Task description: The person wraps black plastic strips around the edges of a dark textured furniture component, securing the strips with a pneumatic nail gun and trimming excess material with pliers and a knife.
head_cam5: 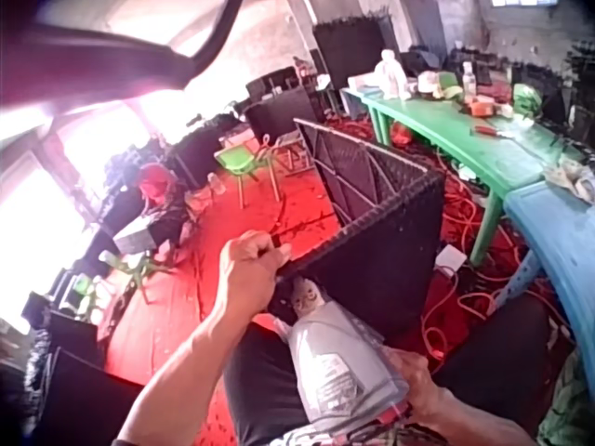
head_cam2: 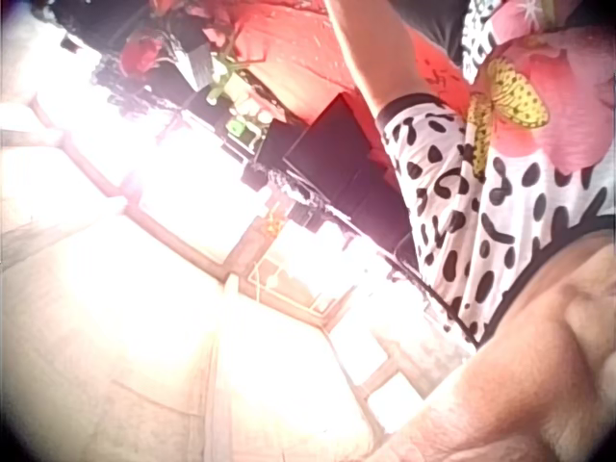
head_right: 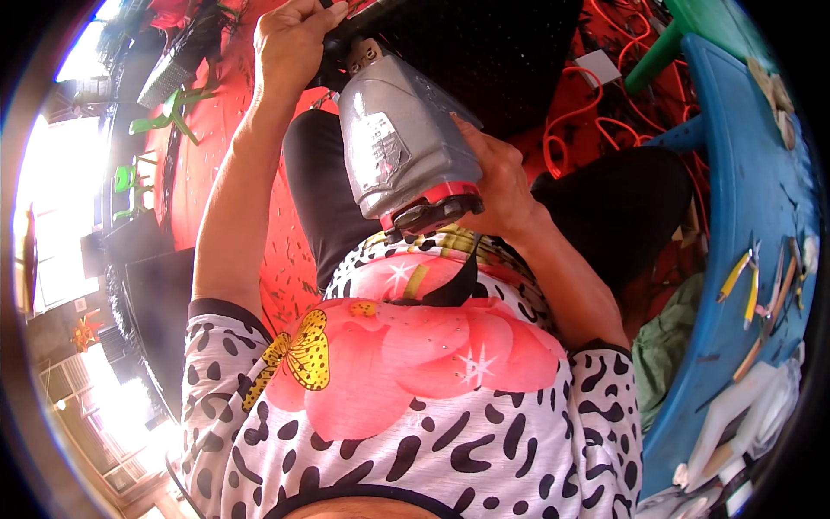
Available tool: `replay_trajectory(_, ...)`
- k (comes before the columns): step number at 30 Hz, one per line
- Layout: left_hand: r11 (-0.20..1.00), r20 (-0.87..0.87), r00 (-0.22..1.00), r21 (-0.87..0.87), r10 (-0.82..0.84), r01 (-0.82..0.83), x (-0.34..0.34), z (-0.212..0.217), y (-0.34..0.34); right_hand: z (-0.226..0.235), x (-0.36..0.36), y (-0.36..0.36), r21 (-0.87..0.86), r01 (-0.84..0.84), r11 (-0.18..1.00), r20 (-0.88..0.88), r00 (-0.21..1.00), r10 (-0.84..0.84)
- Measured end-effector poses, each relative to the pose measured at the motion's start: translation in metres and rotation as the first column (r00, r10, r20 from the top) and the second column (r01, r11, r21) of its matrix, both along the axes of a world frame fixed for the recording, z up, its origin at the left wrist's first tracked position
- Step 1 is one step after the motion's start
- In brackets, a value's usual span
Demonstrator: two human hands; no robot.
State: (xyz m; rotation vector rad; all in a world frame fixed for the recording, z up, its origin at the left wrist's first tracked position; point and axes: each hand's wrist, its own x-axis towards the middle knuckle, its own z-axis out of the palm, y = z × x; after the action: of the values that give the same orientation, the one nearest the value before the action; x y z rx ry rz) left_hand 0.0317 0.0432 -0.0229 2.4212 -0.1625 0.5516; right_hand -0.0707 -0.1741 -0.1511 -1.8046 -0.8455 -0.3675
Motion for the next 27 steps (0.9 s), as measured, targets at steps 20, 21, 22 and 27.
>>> replay_trajectory(20, 0.998, -0.049, 0.997, -0.014, 0.062, -0.062, -0.003, 0.005, -0.001, 0.005, 0.000, 0.006, 0.134, 0.005, 0.991, -0.049, 0.999, 0.002)
replay_trajectory(21, 0.997, -0.045, 0.998, -0.053, 0.048, -0.050, -0.004, 0.004, 0.000, 0.004, -0.002, 0.006, 0.135, 0.003, 0.991, -0.050, 0.999, 0.004)
replay_trajectory(22, 0.995, -0.041, 0.999, -0.094, 0.031, -0.034, -0.004, 0.004, -0.001, 0.002, -0.007, 0.005, 0.201, -0.001, 0.980, -0.287, 0.956, 0.060)
replay_trajectory(27, 0.994, -0.046, 0.999, -0.107, 0.024, -0.029, -0.007, 0.005, -0.001, -0.014, -0.007, 0.005, 0.253, 0.010, 0.967, -0.474, 0.873, 0.115)
